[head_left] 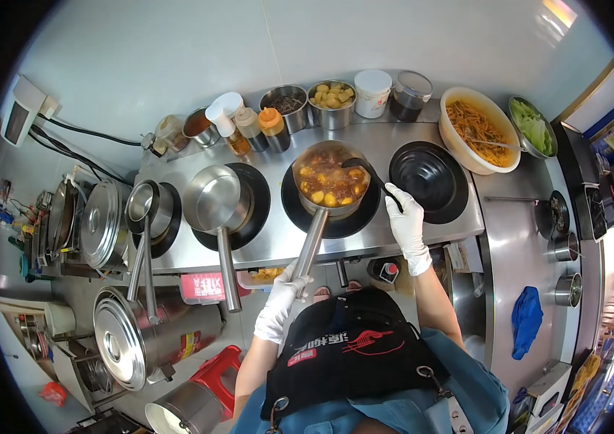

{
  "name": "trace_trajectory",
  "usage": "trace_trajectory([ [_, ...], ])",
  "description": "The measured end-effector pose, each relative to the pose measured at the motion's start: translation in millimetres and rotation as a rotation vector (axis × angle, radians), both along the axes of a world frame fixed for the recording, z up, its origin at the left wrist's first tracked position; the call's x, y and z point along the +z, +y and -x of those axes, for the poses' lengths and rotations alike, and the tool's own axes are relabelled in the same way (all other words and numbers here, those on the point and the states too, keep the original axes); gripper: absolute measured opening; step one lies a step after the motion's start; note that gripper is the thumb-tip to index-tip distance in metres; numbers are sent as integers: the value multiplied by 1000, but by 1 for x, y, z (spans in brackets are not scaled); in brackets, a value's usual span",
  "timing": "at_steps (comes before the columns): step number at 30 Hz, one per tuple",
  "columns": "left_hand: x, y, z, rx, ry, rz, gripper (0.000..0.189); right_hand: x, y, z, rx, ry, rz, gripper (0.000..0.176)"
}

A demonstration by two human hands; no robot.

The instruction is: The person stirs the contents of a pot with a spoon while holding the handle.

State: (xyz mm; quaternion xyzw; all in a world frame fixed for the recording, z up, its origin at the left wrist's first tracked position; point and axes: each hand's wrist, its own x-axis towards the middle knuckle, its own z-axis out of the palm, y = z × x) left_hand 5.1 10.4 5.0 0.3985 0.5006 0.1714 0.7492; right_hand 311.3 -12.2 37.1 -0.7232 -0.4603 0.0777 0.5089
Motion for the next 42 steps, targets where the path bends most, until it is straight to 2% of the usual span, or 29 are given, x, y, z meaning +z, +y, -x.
trace_trajectory([
  [42, -4, -3, 2, 29, -14, 23, 58, -2, -12, -12, -34, 12, -59, 25],
])
